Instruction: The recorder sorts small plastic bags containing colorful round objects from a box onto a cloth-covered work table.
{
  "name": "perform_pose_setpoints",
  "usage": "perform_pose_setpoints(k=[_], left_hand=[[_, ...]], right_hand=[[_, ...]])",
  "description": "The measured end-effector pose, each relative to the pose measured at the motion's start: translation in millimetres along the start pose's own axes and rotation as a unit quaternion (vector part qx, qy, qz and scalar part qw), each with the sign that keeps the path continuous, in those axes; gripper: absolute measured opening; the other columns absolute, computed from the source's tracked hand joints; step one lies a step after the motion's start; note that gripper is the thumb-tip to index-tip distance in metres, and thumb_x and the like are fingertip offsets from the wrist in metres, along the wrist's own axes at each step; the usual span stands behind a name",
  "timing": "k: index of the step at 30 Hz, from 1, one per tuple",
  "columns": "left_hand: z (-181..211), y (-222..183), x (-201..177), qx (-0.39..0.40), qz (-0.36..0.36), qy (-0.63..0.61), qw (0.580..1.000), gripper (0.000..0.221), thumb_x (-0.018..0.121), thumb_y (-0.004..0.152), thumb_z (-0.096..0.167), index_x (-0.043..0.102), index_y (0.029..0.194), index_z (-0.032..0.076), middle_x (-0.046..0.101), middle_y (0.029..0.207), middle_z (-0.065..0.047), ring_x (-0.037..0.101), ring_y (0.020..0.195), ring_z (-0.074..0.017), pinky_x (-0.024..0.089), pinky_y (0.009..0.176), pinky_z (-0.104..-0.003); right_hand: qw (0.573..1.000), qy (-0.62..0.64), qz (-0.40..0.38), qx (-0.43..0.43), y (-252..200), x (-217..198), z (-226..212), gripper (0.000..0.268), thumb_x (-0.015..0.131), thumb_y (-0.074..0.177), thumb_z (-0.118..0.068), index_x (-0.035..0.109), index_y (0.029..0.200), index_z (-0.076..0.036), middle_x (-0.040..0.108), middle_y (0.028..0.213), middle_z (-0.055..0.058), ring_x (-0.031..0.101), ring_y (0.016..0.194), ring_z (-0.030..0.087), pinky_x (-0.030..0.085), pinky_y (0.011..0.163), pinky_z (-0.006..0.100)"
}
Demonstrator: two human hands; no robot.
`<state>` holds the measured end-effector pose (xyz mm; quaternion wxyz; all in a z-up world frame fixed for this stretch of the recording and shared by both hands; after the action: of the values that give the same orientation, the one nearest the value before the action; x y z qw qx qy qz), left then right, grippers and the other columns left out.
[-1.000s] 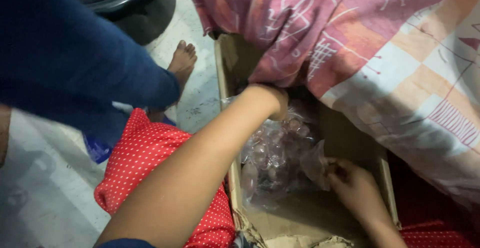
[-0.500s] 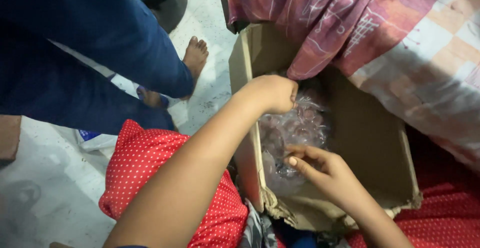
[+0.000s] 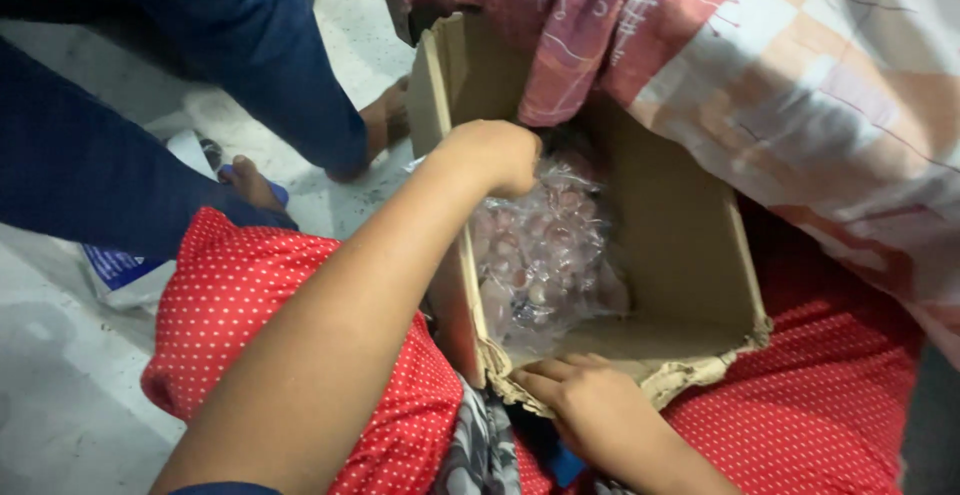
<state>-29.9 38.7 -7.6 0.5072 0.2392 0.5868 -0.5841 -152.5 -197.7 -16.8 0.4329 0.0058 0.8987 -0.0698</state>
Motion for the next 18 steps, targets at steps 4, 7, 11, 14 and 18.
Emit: perform_pose_setpoints(k=[4, 7, 11, 14, 18], left_hand=[[5.9, -4.0, -2.4, -0.025, -0.004, 0.015, 1.0, 0.032, 0.062, 0.08, 0.02, 0.078, 0.107, 0.012, 0.073, 0.112, -0.017, 0.07, 0.104, -0.0379, 0.057, 0.089, -0.051], [10.2, -17.6, 1.9, -0.015, -0.013, 0.027, 0.999, 0.032, 0.063, 0.08, 0.02, 0.08, 0.106, 0.01, 0.074, 0.113, -0.019, 0.071, 0.106, -0.0369, 0.057, 0.091, -0.05], [0.4, -29.3, 5.3, -0.047, -0.015, 0.009, 0.999, 0.036, 0.063, 0.079, 0.02, 0.077, 0.112, 0.01, 0.072, 0.118, -0.018, 0.069, 0.11, -0.0355, 0.056, 0.094, -0.049], [-8.1, -33.7, 16.6, -0.076, -0.046, 0.025, 0.996, 0.039, 0.063, 0.08, 0.019, 0.076, 0.114, 0.008, 0.071, 0.121, -0.019, 0.07, 0.112, -0.0348, 0.056, 0.095, -0.048], [-12.5, -38.3, 36.2, -0.097, -0.14, 0.019, 0.985, 0.043, 0.062, 0.082, 0.02, 0.074, 0.122, 0.009, 0.069, 0.13, -0.018, 0.069, 0.118, -0.0342, 0.055, 0.1, -0.049]], right_hand=[[1.0, -0.012, -0.015, -0.018, -18.2, 15.5, 12.5, 0.06, 0.063, 0.072, -0.006, 0.066, 0.132, -0.01, 0.071, 0.123, 0.011, 0.065, 0.111, 0.031, 0.049, 0.096, 0.041], [0.998, 0.002, -0.003, -0.061, -29.1, 19.3, 15.3, 0.053, 0.062, 0.082, -0.011, 0.066, 0.135, -0.009, 0.07, 0.128, 0.013, 0.065, 0.118, 0.03, 0.047, 0.1, 0.042], [0.997, 0.006, -0.02, -0.07, -24.1, 14.4, 15.9, 0.053, 0.061, 0.08, -0.013, 0.066, 0.133, -0.007, 0.069, 0.13, 0.014, 0.064, 0.12, 0.032, 0.045, 0.101, 0.044], [0.997, 0.006, -0.012, -0.081, -35.5, 18.8, 13.6, 0.05, 0.06, 0.08, -0.012, 0.068, 0.13, -0.008, 0.071, 0.128, 0.012, 0.065, 0.119, 0.03, 0.046, 0.102, 0.042], [0.996, 0.035, -0.002, -0.084, -45.8, 16.2, 14.6, 0.049, 0.063, 0.078, -0.013, 0.071, 0.127, -0.011, 0.073, 0.127, 0.009, 0.067, 0.115, 0.027, 0.047, 0.099, 0.042]])
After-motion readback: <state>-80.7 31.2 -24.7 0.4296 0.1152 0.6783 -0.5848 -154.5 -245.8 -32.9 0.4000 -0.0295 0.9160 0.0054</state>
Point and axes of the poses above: each hand's wrist, its own y-axis towards the middle knuckle, its own x-axis out of the palm, z = x × y, the point moved 7 cm from there along y, towards the middle knuckle
